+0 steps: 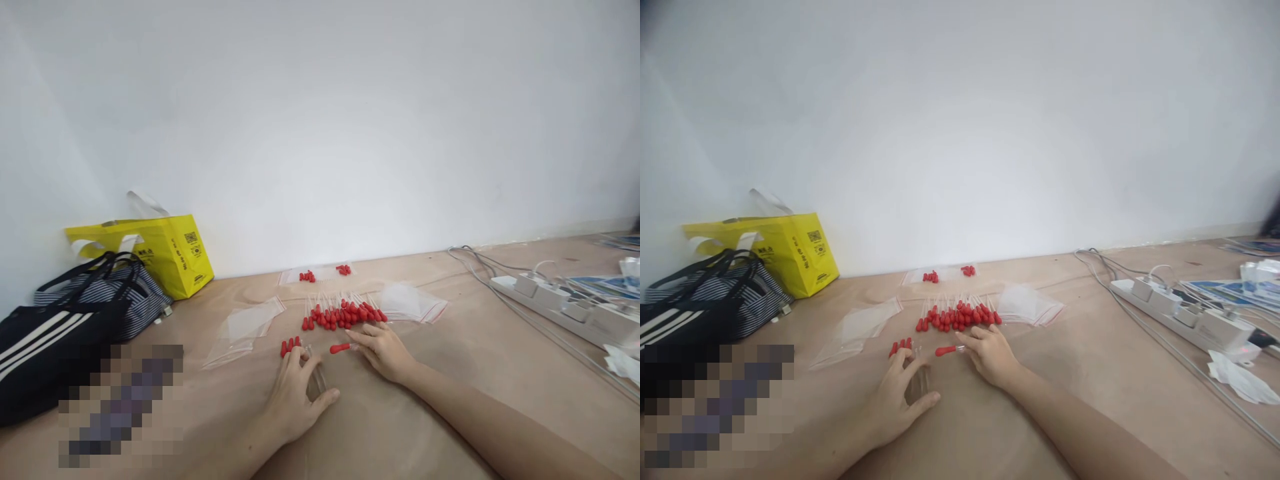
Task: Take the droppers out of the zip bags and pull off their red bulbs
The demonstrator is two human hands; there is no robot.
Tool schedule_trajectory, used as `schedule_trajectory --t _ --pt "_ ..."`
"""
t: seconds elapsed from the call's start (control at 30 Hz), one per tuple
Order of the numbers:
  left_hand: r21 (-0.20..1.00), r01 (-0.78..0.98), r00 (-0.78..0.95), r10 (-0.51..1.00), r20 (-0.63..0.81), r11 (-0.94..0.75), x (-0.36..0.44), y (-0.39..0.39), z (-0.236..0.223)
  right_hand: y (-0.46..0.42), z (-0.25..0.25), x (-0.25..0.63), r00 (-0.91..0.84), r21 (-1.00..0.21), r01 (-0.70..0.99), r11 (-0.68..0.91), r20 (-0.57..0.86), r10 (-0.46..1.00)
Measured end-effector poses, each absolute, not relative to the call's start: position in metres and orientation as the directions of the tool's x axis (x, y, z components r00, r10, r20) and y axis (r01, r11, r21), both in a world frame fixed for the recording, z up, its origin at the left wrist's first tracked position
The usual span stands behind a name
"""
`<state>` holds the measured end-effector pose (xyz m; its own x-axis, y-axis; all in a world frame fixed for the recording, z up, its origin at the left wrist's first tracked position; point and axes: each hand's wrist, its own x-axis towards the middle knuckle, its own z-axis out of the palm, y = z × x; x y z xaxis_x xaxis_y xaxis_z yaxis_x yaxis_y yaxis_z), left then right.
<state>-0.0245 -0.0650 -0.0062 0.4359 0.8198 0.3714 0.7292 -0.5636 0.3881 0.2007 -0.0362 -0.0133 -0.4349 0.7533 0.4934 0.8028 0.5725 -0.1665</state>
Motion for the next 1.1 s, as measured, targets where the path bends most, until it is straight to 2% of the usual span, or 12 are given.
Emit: schedule_trajectory --t 0.23,0.4,0.73,1.1 --pt "0.414 0.680 0.521 0.796 0.308 -0.605 -0.032 -0.049 0.010 -0.040 -0.013 0.198 -0.419 -0.213 0.812 0.543 0.435 0.797" --pt "0.393 0.674 0.475 0.774 0.418 -0.626 -0.032 -0.051 0.010 -0.043 -0.011 0.194 -0.448 -0.232 0.768 0.597 0.473 0.759" --pt "0.173 0.700 0.558 0.683 0.473 -0.692 -0.014 -0.050 0.004 -0.052 -0.010 0.175 -0.545 -0.166 0.674 0.720 0.546 0.636" --pt "0.055 0.694 0.608 0.626 0.488 -0.718 -0.017 -0.057 0.004 -0.055 -0.011 0.177 -0.573 -0.170 0.625 0.762 0.562 0.596"
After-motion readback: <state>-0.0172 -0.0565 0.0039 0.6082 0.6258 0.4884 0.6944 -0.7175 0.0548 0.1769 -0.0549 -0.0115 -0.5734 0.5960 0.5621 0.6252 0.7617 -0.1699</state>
